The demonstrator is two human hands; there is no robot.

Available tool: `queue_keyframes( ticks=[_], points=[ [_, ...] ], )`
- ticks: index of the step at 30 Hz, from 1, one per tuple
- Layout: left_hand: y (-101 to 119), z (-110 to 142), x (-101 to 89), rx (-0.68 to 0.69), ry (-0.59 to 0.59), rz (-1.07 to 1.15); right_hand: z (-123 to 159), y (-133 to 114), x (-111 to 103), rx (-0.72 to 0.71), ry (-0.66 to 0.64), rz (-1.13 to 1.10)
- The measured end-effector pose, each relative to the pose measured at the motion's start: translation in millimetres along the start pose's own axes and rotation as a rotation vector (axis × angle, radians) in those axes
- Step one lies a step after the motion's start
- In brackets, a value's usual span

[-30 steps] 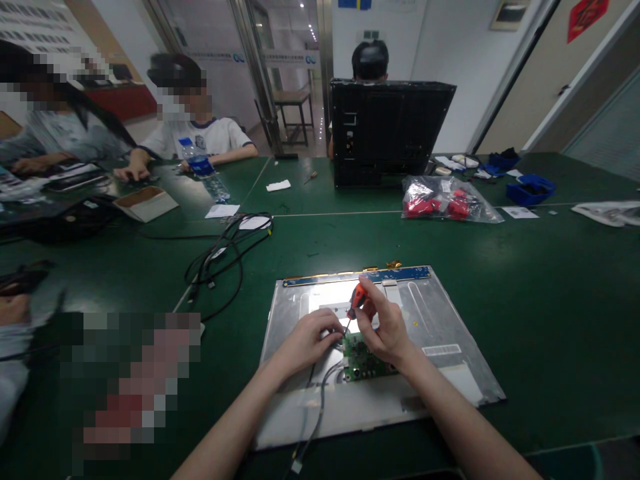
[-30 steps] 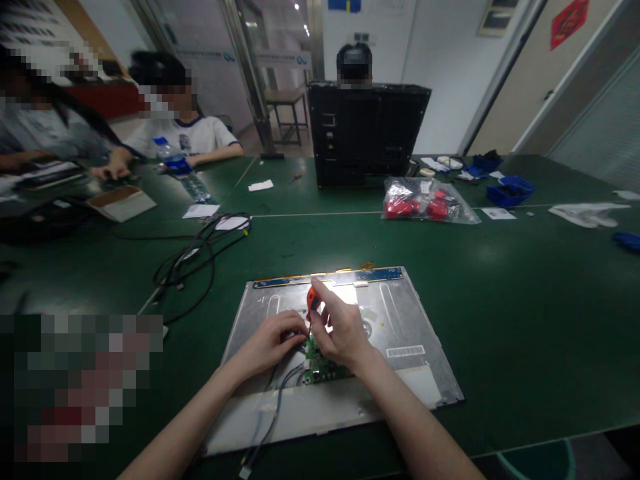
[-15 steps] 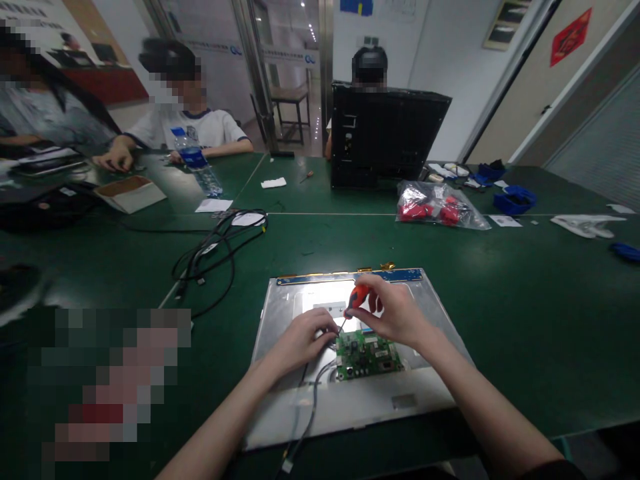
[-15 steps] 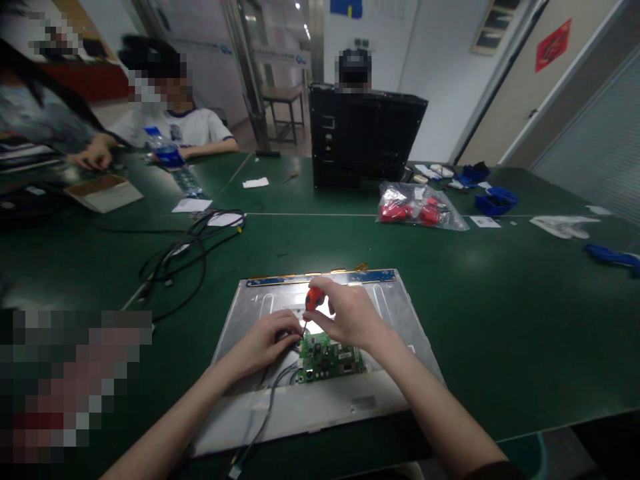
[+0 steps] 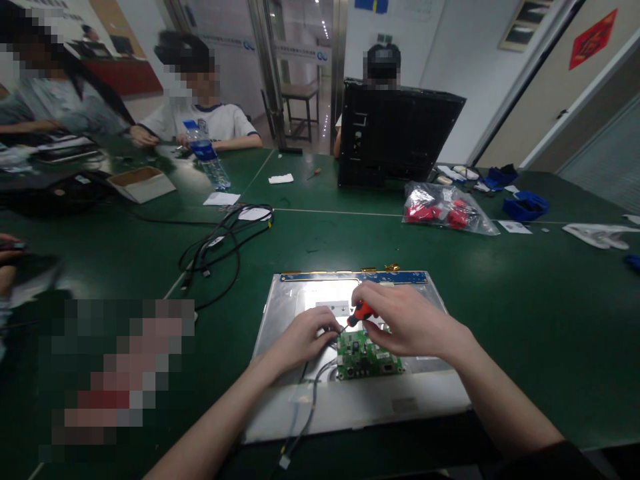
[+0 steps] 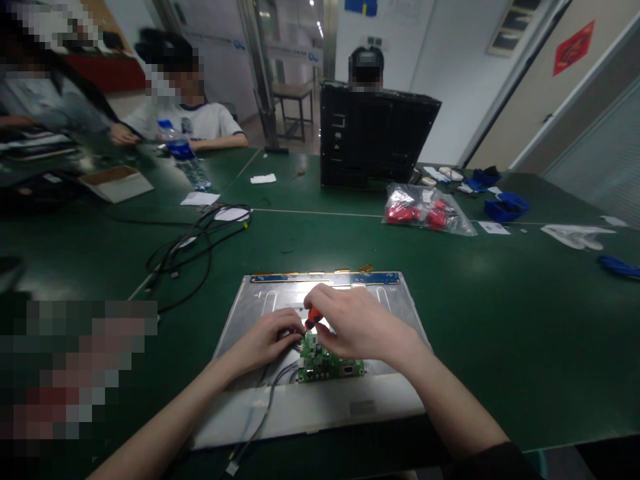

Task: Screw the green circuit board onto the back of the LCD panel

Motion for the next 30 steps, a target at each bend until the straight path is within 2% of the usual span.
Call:
queue_keyframes(
  ticks=[7,12,20,30],
  points=[
    [1,1,-0.3,-0.002,0.0,-0.019,0,9,2,-0.011,0.077,0.08],
    [3,2,-0.6,0.012,0.007,-0.057,-2,11,3,-0.013,0.06,0.111],
    [2,3,-0.5,0.01,0.006,-0.052,-3,11,-3,0.002,-0.009,0.018],
    [3,2,-1.4,-0.007,0.008,-0.057,-9,12,7,-0.014,0.064,0.142]
  ],
)
Point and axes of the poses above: each hand's wrist, its own z-axis away from the middle knuckle, its own x-axis out of the palm, y = z × x, the point moved 5 cm from there along -z, towards the middle knuckle, and after that the axes turned 11 degrees about y, right-handed, at the moved point
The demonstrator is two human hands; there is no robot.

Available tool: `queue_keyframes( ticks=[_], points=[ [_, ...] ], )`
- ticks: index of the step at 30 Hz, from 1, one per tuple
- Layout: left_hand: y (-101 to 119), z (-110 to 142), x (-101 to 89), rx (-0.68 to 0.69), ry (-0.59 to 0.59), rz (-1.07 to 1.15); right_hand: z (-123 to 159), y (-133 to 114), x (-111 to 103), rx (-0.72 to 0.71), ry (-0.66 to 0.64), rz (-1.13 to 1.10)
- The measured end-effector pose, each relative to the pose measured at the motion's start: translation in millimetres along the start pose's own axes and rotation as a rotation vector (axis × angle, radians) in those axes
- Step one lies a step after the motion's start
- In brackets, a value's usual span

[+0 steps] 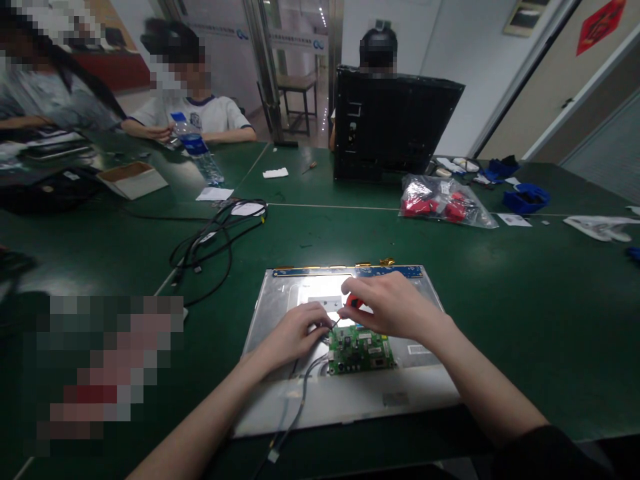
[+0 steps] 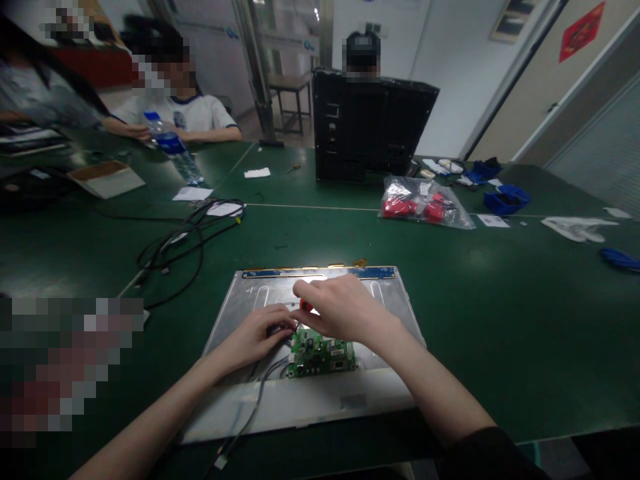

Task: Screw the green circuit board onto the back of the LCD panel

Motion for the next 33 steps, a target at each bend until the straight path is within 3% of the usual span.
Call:
queue_keyframes(
  ticks=[5,9,19,33],
  points=[
    [-1.1,0.4,0.8,0.001,-0.003,-0.004,2.3,-3.6,-5.1,-0.077,0.06,-0.088],
    [-0.8,-0.3,0.6,0.004,0.003,-0.003,2.7,-4.4,-6.1,-0.064,0.028,-0.144],
    [-1.9,0.0,0.8,0.005,0.008,0.005,0.2,-3.3,-1.7,-0.053,0.056,-0.06],
    [-1.1,-0.6,0.2,-0.004,-0.023,-0.023,2.2,1.9,-5.4,0.007,-0.038,-0.143]
  ],
)
Point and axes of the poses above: each hand's wrist, its own z-axis away from the middle knuckle, its own x-axis out of the palm, y = z × x, the point moved 5 cm from there along -z, towards the middle knuckle, and after that the axes turned 11 degrees about y, right-handed, at the moved point
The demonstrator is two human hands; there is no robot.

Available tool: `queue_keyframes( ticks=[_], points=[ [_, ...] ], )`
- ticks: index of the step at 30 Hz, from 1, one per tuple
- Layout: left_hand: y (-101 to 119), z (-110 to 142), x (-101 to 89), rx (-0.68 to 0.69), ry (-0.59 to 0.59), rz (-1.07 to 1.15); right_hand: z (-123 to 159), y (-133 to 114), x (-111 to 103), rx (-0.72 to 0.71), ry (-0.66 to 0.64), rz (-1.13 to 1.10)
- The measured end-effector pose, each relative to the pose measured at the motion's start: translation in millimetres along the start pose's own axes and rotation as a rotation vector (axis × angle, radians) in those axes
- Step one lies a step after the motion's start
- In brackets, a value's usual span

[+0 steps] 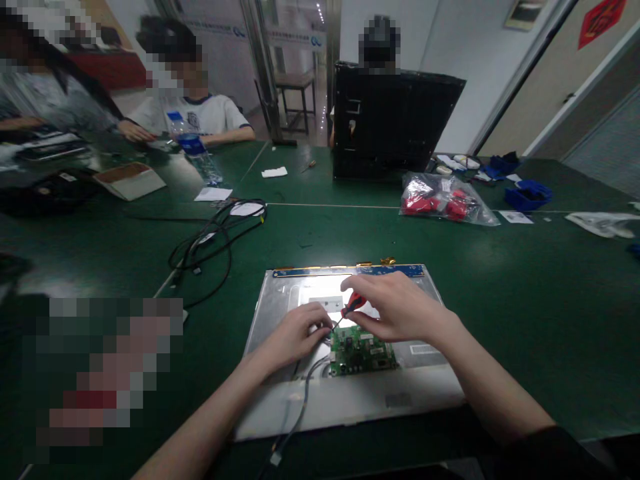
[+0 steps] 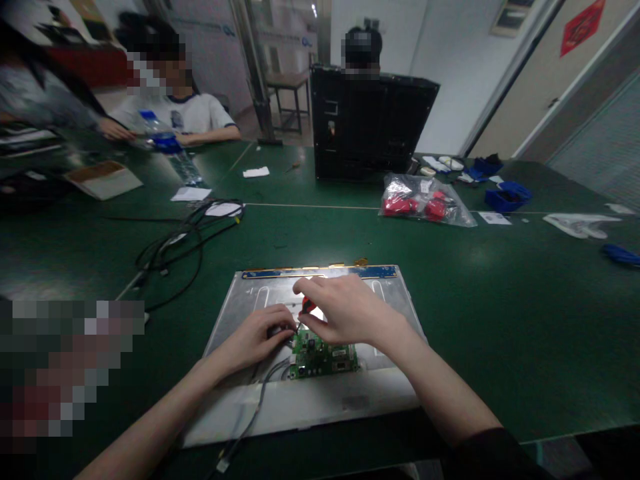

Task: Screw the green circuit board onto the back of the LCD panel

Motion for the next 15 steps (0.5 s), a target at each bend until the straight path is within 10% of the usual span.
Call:
queue_keyframes(
  ticks=[15],
  points=[
    [0.3,0.4,-1.5,0.01,0.008,-0.019,-0.8,5.2,3.0,0.129,-0.09,0.094]
  ],
)
Point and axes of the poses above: each hand's wrist, its own z-axis away from the middle knuckle, its own x-axis out of the palm, y = z × x, the point moved 5 cm from there along -z, towards the middle knuckle, and after that the axes turned 11 degrees about y, right-handed, at the moved point
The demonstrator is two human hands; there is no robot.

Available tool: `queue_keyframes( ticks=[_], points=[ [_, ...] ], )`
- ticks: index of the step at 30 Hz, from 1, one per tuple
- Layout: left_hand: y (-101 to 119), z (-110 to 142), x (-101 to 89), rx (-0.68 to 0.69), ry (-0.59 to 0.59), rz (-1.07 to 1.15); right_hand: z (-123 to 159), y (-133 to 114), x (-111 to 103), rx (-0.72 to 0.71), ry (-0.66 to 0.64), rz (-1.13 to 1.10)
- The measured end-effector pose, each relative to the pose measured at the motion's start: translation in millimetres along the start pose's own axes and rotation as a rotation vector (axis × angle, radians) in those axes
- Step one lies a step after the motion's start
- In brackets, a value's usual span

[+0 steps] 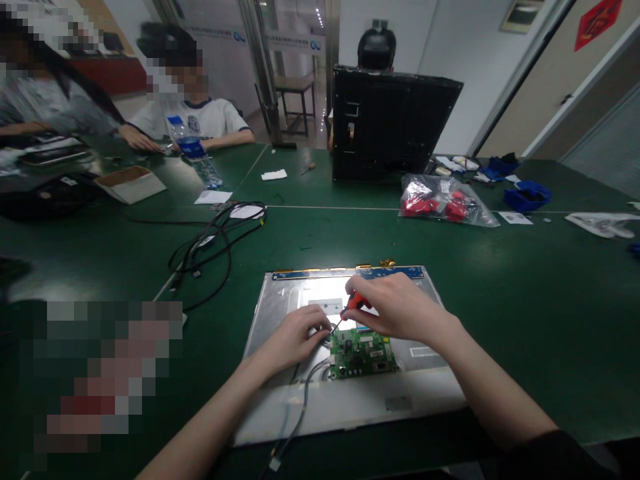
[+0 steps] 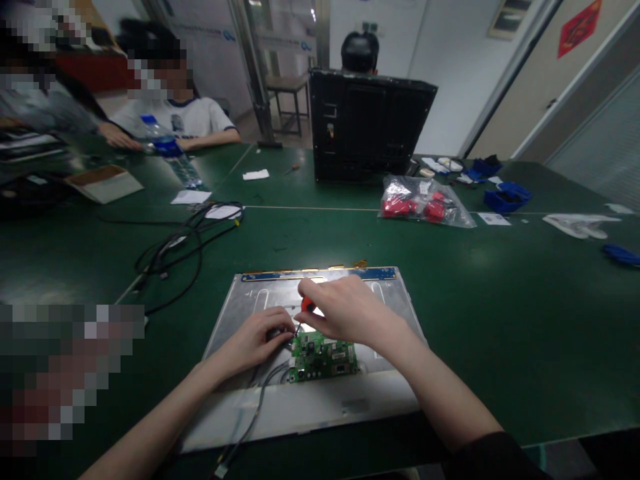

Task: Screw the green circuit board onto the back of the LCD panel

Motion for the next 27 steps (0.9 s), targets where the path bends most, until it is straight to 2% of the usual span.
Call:
queue_keyframes(
  ticks=[6,17,23,27],
  points=[
    [-1,1,0.7,0.009,0.014,0.011,6,-9,-4,-0.132,0.064,-0.132],
    [-1,2,2.4,0.044,-0.001,-0.005,1,-9,4,-0.074,0.068,0.005],
    [-1,2,2.7,0.053,0.016,0.004,4,-13,-2,-0.134,0.097,-0.105],
    [0,2,1.6,0.052,0.018,0.001,4,-13,-2,-0.12,0.093,-0.086]
  ],
)
Point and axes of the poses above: each hand's wrist, its own z-axis away from the middle knuckle, its own x-axis out of the palm, y = z × x, the point moved 5 cm from there along -z, towards the middle knuckle, and after that the axes turned 11 degrees about y, right-handed, at the moved point
